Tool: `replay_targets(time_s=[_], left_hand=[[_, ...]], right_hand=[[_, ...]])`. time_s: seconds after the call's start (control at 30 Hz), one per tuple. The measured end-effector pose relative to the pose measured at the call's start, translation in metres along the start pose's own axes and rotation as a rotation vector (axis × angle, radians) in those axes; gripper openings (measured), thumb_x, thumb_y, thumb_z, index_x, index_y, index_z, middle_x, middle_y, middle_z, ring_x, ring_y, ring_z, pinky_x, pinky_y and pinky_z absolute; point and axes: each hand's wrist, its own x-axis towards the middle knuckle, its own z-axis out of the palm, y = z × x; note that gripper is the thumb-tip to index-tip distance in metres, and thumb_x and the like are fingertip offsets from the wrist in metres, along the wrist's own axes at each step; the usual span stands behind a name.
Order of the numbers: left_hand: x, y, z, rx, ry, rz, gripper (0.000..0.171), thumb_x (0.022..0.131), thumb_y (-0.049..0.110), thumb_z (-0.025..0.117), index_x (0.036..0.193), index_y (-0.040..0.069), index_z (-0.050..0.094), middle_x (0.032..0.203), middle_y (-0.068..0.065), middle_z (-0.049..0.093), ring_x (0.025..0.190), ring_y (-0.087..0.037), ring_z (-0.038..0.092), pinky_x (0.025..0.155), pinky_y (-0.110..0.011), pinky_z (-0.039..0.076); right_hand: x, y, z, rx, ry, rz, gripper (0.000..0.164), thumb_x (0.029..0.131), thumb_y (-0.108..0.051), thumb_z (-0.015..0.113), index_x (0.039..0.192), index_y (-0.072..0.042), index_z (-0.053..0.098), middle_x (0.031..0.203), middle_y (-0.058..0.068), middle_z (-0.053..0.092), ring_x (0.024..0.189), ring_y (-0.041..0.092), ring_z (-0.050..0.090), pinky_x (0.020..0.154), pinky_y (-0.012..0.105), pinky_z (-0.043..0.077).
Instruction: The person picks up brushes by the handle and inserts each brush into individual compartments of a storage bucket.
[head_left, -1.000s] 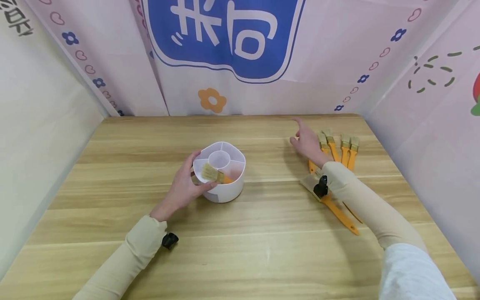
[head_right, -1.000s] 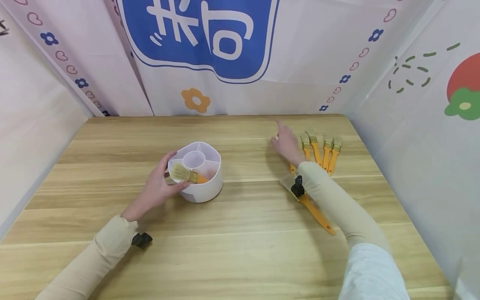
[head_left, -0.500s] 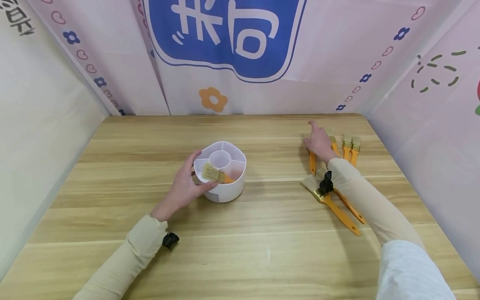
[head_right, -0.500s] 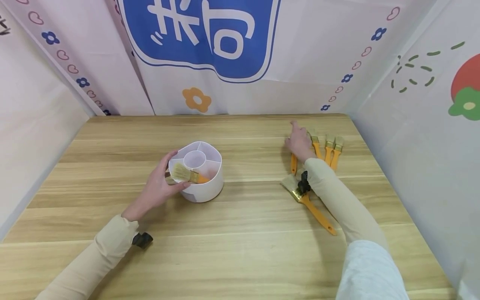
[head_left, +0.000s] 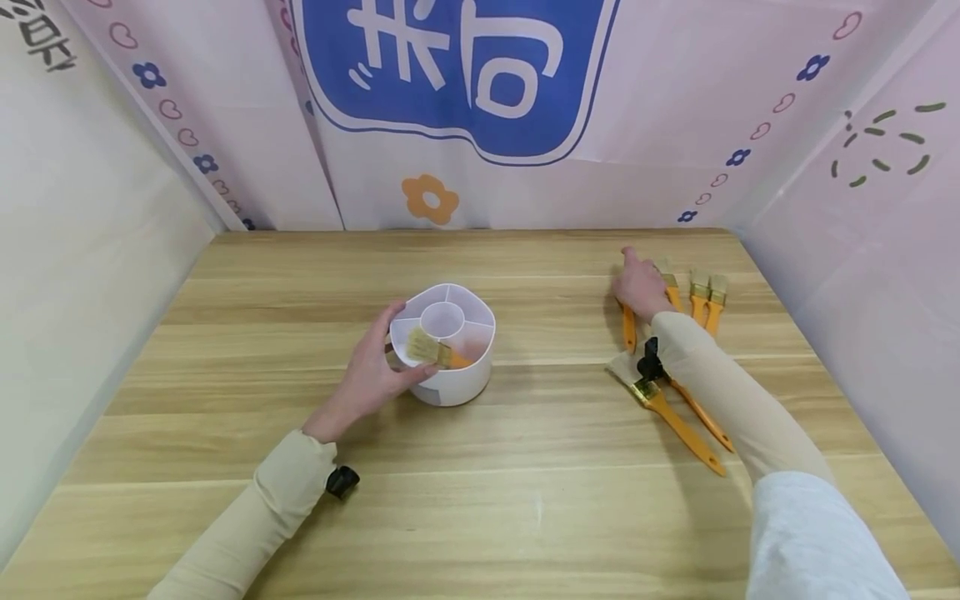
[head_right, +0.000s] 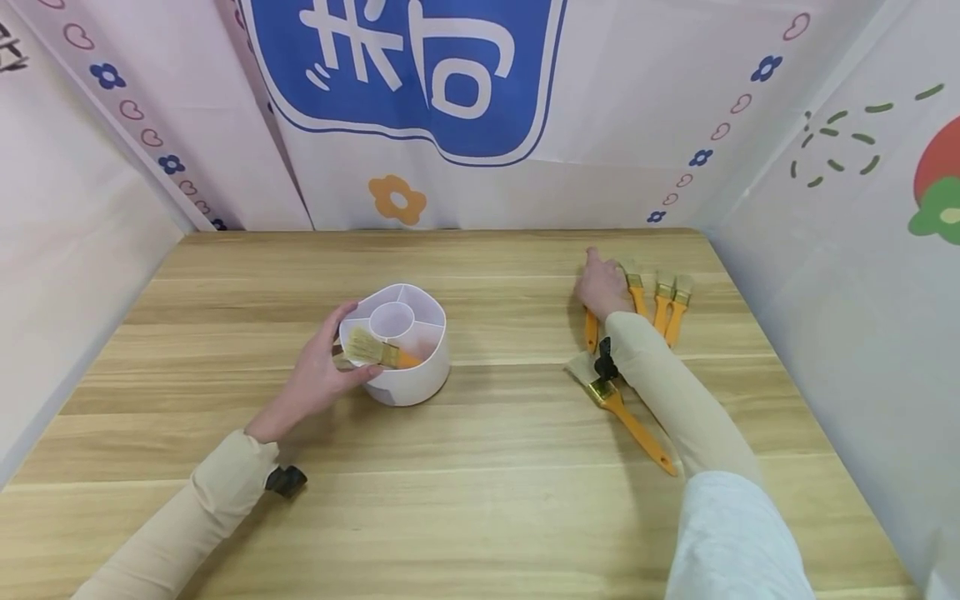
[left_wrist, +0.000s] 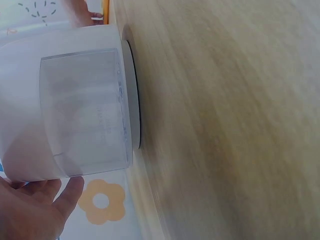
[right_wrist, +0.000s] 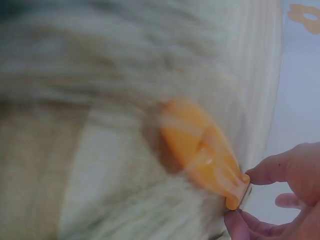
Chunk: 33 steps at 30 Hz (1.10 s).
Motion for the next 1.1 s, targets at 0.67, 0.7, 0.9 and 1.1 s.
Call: replay_targets(time_s=[0.67,0.7,0.9,1.1], left_hand=[[-0.001,0.001,0.001,0.009,0.0,-0.003,0.095,0.071,0.024,0.08,0.146,0.008,0.023,0.143,-0.013,0.039,0.126,-0.031,0.043,0.103,-0.052,0.041],[-0.001,0.001,0.001,0.01,0.0,-0.006,0.095,0.071,0.024,0.081,0.146,0.009,0.023,0.143,-0.013,0.038,0.126,-0.031,0.043,0.103,-0.052,0.041],[-0.002,0.002,0.0,0.019,-0.004,-0.013,0.096,0.071,0.026,0.08,0.146,0.009,0.022,0.145,-0.014,0.037,0.128,-0.031,0.042,0.104,-0.051,0.041],[-0.001,0.003,0.0,0.013,0.0,-0.01,0.097,0.07,0.025,0.081,0.146,0.009,0.023,0.145,-0.014,0.036,0.128,-0.031,0.042,0.104,-0.05,0.041]], right_hand=[[0.006,-0.001,-0.012,0.033,-0.064,-0.004,0.065,0.086,-0.02,0.05,0.143,0.0,0.024,0.128,0.032,0.048,0.105,0.043,0.05,0.094,0.056,0.042],[0.007,-0.001,-0.013,0.045,-0.058,-0.005,0.065,0.086,-0.02,0.05,0.143,-0.001,0.024,0.13,0.031,0.047,0.108,0.043,0.05,0.095,0.056,0.041],[0.011,-0.002,-0.018,0.051,-0.035,-0.036,0.064,0.088,-0.023,0.052,0.142,0.001,0.028,0.131,0.029,0.048,0.115,0.043,0.048,0.101,0.055,0.038],[0.01,-0.004,-0.024,0.043,-0.029,-0.048,0.06,0.088,-0.026,0.056,0.136,0.002,0.035,0.122,0.027,0.054,0.11,0.04,0.051,0.097,0.052,0.041]])
